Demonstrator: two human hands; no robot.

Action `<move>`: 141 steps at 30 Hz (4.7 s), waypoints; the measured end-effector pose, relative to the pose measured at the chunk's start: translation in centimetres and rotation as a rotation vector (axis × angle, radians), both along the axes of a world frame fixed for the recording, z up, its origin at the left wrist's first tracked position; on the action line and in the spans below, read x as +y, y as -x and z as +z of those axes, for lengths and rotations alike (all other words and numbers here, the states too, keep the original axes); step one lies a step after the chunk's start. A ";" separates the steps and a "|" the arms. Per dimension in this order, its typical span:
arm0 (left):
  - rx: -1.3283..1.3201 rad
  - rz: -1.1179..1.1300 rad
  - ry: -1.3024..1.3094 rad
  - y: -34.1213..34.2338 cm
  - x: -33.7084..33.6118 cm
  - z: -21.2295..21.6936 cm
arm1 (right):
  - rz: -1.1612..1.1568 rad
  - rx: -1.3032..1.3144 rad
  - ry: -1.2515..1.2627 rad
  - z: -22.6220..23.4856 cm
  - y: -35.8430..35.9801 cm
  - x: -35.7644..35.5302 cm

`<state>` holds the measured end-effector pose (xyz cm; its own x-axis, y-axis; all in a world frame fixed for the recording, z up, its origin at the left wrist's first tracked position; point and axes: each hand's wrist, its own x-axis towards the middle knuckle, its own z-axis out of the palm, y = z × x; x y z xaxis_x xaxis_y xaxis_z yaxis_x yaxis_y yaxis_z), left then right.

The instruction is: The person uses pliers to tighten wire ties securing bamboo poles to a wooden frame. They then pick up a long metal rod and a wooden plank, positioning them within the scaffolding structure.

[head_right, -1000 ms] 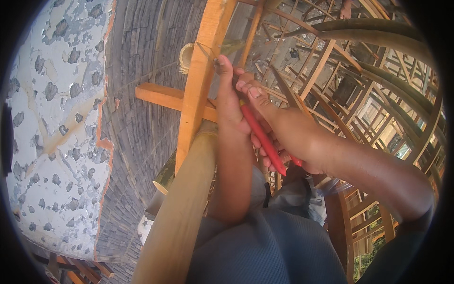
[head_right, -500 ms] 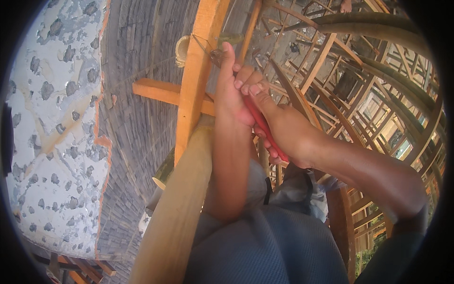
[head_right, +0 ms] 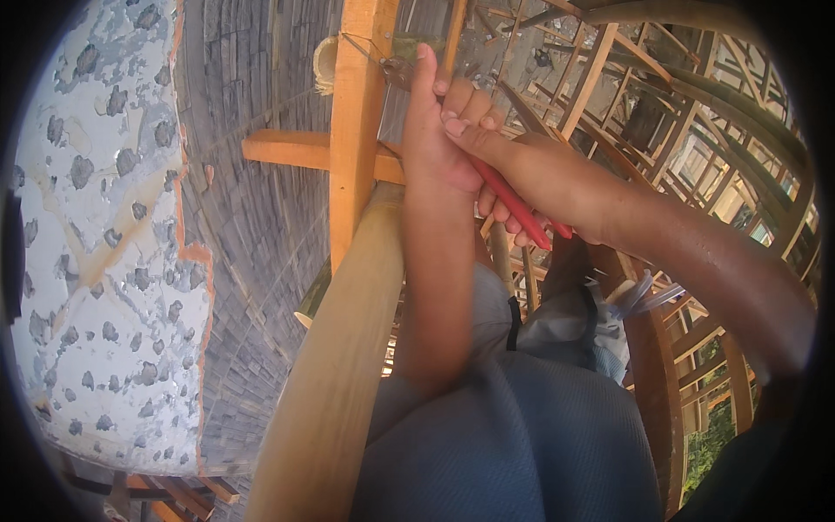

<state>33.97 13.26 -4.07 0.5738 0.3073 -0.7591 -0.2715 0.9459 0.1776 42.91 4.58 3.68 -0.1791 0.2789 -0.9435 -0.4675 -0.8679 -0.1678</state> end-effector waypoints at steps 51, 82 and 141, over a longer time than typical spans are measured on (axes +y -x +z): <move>0.039 -0.839 -0.911 16.0 -8.6 8.7 | 0.314 0.043 -0.066 -1.1 -6.2 1.3; 0.862 -1.104 -1.550 10.0 8.4 1.1 | -0.247 0.667 -0.067 -2.7 -3.8 -3.8; 0.904 -1.007 -1.453 9.3 8.3 1.6 | 1.705 -1.060 -0.505 8.2 -6.9 4.9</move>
<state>24.71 21.52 -2.52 0.5651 0.7217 -0.3998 0.7680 -0.2830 0.5745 49.83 9.52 11.83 -0.0394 0.6688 -0.7424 0.9961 -0.0322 -0.0818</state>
